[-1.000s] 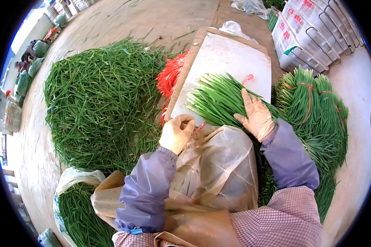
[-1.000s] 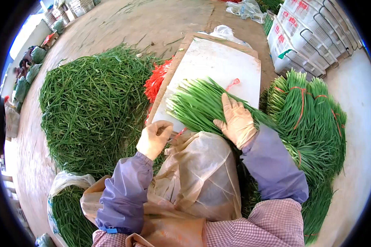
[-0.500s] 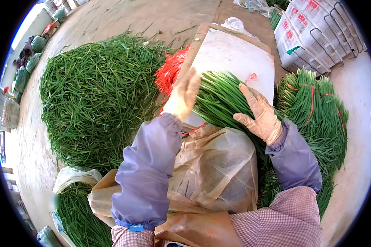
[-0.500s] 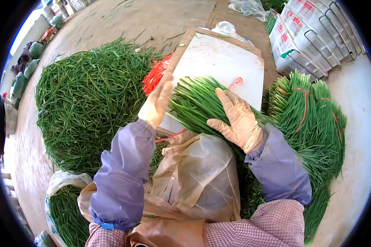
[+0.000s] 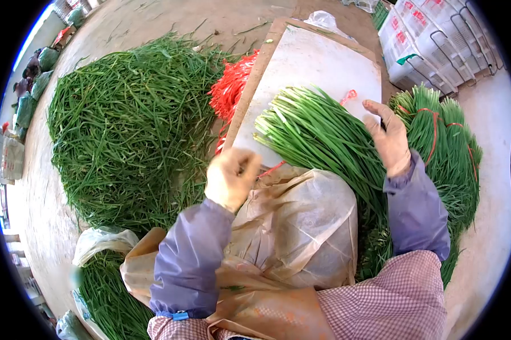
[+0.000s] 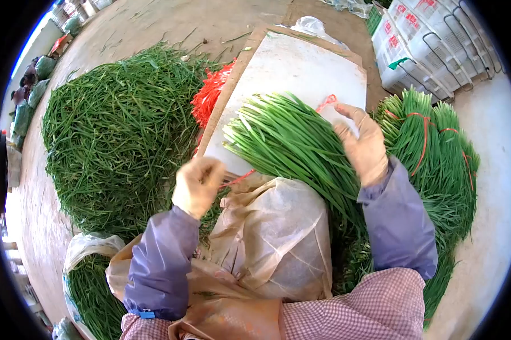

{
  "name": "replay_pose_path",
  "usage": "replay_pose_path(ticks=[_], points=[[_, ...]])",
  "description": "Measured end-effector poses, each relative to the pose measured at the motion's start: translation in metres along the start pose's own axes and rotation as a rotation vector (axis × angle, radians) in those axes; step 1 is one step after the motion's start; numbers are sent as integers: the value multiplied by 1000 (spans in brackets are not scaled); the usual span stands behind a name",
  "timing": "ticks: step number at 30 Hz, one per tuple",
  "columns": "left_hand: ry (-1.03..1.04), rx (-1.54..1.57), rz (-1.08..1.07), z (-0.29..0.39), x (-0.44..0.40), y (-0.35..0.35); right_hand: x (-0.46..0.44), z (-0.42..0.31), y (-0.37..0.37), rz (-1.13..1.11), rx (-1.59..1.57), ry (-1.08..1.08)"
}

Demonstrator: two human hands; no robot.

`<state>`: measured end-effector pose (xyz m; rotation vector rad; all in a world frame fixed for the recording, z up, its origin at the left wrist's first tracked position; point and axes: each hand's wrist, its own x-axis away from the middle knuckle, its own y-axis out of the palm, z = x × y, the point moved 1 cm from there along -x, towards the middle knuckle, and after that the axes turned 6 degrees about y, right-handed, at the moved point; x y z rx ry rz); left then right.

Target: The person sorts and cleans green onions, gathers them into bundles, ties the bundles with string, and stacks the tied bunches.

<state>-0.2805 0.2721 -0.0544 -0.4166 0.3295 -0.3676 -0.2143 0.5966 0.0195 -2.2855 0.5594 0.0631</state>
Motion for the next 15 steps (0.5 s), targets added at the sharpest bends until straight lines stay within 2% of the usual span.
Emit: replay_pose_path(ticks=[2,4,6,7,8,10,13,15], points=[[326,-308,-43,3,8,14,-29,50,-10,-31,-255,259],[268,-459,-131,7,9,24,-51,87,-14,-53,-289,407],[213,-575,-214,9,7,30,-64,98,-8,-177,-117,455],[191,-607,-259,10,7,32,-70,101,-4,-245,-46,460],[166,-640,-305,11,7,34,-76,103,3,-257,76,375],[96,-601,-339,5,7,39,-94,86,17,-300,408,435],[49,-551,-356,2,5,40,-115,76,40,-337,575,480],[78,-520,-355,6,4,36,-123,78,55,-367,570,329]])
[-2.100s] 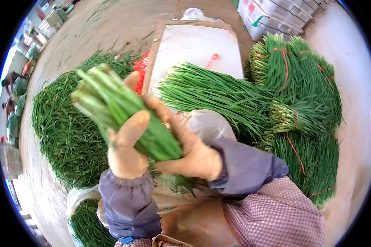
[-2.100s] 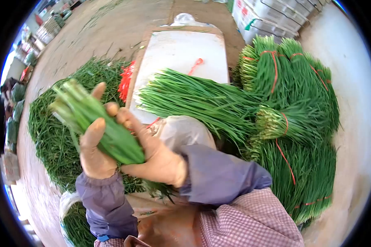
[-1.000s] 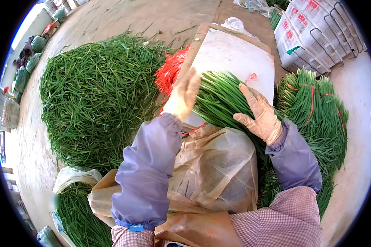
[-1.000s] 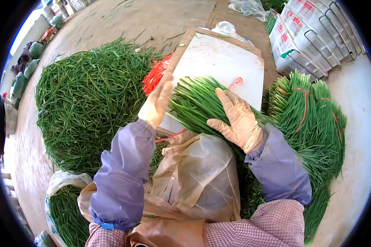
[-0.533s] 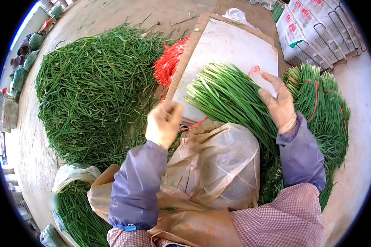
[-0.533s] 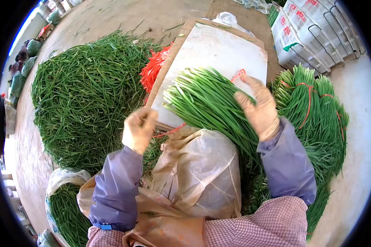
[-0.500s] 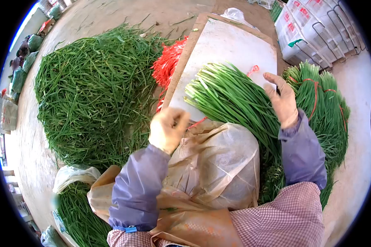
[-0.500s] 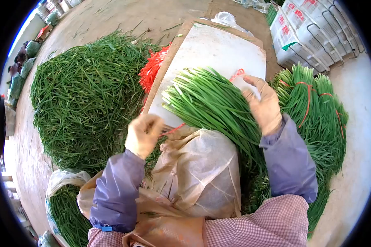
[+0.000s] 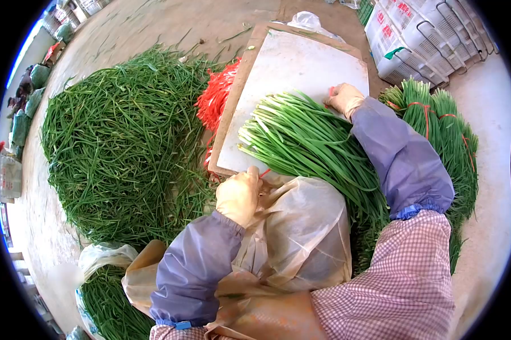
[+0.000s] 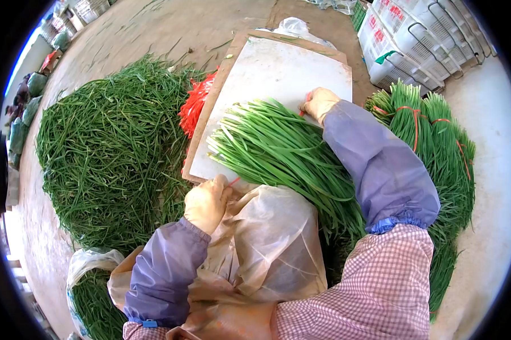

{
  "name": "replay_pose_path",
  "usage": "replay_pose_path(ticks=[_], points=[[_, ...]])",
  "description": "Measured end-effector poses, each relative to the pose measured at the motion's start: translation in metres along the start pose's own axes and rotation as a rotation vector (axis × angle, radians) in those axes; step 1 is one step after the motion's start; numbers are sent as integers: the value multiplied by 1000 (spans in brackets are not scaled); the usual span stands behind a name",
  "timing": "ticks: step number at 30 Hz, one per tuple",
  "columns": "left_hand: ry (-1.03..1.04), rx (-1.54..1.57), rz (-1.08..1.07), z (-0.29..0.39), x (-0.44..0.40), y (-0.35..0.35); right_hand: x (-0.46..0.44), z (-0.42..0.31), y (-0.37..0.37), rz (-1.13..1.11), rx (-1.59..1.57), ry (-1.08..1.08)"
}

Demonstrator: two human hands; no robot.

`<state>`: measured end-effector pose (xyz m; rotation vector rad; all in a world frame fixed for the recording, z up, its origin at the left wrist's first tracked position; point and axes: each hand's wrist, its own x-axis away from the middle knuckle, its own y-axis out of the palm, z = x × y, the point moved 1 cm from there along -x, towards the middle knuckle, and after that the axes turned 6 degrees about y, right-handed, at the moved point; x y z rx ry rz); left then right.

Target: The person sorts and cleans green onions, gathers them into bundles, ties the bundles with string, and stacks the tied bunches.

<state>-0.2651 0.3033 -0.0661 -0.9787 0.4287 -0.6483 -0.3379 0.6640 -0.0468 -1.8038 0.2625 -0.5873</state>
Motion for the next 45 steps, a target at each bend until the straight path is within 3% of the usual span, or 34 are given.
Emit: replay_pose_path(ticks=[1,2,5,10,14,17,21,22,24,26,29,34,37,40,45], points=[[-7,-8,-23,0,-1,-3,-1,-4,2,11,14,-73],[-13,-15,-43,0,-1,-5,0,-7,5,-13,-12,7],[44,-39,-53,-6,-2,-11,-1,4,20,106,-72,-229],[72,75,-123,-21,3,-30,17,5,23,167,-464,-51],[329,216,-190,-43,17,-33,20,11,38,84,-513,-170],[275,765,-190,-22,10,-55,28,2,38,17,-687,-131],[-157,1419,-269,-8,-8,-45,37,-4,39,26,-1026,-178],[-231,1604,-265,-9,-13,-32,37,-3,39,18,-985,-130],[-221,1681,-203,3,-18,-23,41,-3,39,-3,-1042,-137],[-128,1676,-250,12,-21,-25,35,5,43,-71,-1079,-153],[-101,1552,-140,26,-21,-22,36,4,47,-22,-1088,-184],[-219,1468,155,39,-28,-7,45,-2,43,-78,-1103,-139],[-292,1392,175,54,-28,-18,54,-5,36,-123,-1122,-99],[-345,1523,241,52,-25,-19,60,-6,33,-155,-1121,-125],[-370,1694,4,36,-17,-13,80,-14,24,-168,-1064,-110]])
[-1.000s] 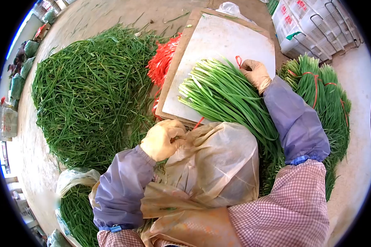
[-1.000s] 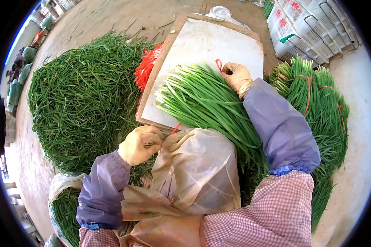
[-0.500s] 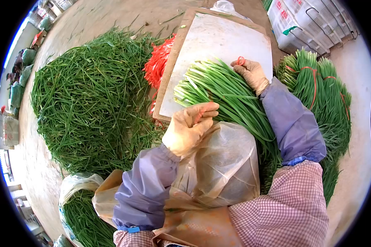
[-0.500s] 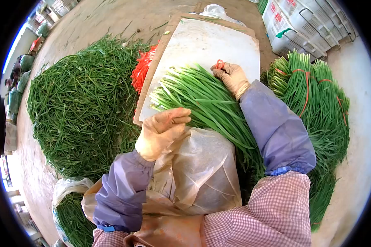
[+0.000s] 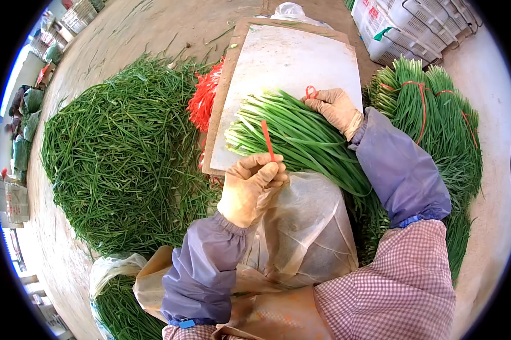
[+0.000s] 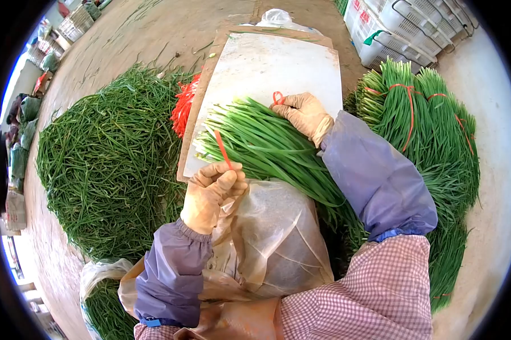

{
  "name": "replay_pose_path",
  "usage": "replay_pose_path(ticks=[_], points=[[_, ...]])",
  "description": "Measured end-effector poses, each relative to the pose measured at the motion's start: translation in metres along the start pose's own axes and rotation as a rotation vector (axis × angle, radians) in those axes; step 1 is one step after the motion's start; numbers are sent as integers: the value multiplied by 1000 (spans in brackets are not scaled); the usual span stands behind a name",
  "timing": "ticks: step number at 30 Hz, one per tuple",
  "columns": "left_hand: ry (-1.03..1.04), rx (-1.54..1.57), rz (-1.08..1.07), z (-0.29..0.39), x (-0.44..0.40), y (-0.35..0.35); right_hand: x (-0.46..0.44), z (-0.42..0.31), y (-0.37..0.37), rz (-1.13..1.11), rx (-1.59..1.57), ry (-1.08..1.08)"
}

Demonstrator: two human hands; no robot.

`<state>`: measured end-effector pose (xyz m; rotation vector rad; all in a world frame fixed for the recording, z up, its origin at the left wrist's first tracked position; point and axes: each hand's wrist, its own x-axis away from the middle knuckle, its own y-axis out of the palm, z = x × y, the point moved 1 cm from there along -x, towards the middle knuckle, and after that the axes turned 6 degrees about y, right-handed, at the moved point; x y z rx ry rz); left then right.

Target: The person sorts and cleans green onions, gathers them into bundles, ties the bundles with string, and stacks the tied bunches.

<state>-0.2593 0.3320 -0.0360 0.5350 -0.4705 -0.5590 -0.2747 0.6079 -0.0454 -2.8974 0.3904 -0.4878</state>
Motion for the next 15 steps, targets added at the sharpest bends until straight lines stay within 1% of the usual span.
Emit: replay_pose_path(ticks=[2,5,7,8,9,10,11,12,14,15], points=[[8,-69,-17,7,3,6,6,-4,4,-2,36,-8],[176,-631,-35,32,4,21,22,-10,17,17,49,-88],[714,-1073,-123,31,-9,21,34,-17,25,43,144,-104],[990,-1284,-168,31,-15,22,35,-16,28,41,101,-147],[1107,-1315,-177,32,-19,33,35,-12,32,39,58,-189],[1165,-1371,-185,37,-20,44,34,-6,34,37,14,-226],[1161,-1450,-186,39,-27,50,31,2,35,32,-10,-304],[1159,-1529,-187,40,-35,54,30,5,34,38,-15,-294],[1042,-1464,-158,25,-61,44,27,8,32,51,-26,-276],[983,-1430,-148,23,-68,44,24,10,30,3,-21,-233]])
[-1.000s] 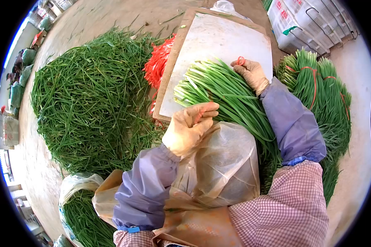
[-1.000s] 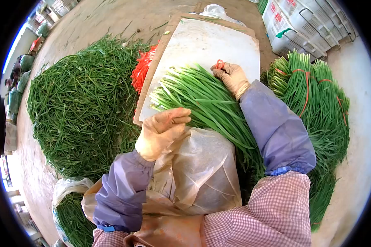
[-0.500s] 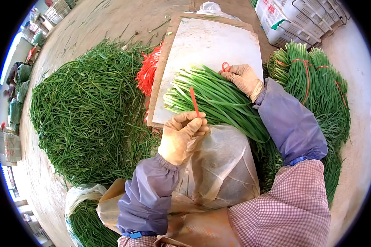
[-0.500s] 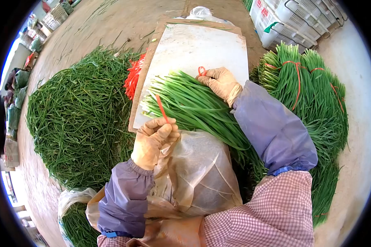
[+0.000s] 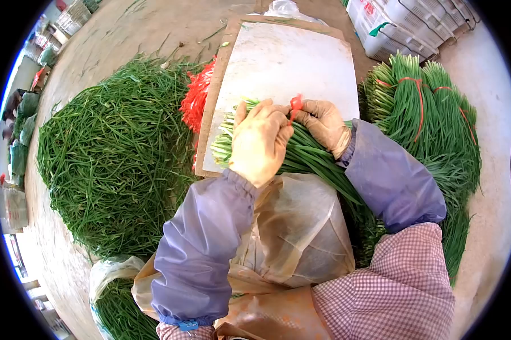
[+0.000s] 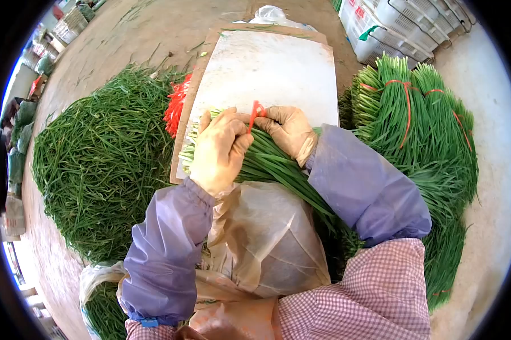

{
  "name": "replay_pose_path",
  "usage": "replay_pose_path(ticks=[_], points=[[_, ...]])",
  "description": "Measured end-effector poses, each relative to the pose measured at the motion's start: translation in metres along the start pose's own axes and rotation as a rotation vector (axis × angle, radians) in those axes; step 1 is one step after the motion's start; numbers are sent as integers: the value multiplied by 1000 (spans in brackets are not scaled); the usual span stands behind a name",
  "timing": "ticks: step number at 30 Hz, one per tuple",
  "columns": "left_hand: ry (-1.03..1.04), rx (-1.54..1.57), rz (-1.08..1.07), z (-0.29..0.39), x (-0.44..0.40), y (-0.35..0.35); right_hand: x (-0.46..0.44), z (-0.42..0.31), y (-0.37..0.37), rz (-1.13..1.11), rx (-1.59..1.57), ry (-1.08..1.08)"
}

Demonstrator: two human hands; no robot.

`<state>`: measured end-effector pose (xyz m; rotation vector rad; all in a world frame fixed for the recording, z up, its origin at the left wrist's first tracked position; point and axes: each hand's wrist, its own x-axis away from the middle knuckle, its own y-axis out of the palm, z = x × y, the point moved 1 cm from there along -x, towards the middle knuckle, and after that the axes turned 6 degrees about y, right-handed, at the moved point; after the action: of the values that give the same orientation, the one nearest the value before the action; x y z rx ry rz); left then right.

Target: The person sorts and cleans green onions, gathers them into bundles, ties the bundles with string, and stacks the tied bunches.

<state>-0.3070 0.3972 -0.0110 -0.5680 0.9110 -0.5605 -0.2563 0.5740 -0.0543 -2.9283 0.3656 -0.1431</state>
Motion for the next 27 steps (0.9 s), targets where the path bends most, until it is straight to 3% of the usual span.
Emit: replay_pose_path(ticks=[10,13,19,22,25,27], points=[[-118,65,-141,-17,-6,9,-10,-1,-5,-60,-169,252],[-180,-20,-204,-14,-11,11,-8,0,-5,-80,-133,200],[-137,-73,-106,-15,-8,19,5,-3,0,-105,56,-86],[-91,-149,-43,-8,-5,23,12,-18,-8,-140,-519,375],[-80,-194,-14,-4,-4,28,7,-18,-10,-155,-663,360],[-86,-195,2,-2,-4,29,3,-11,-5,-48,-359,223]])
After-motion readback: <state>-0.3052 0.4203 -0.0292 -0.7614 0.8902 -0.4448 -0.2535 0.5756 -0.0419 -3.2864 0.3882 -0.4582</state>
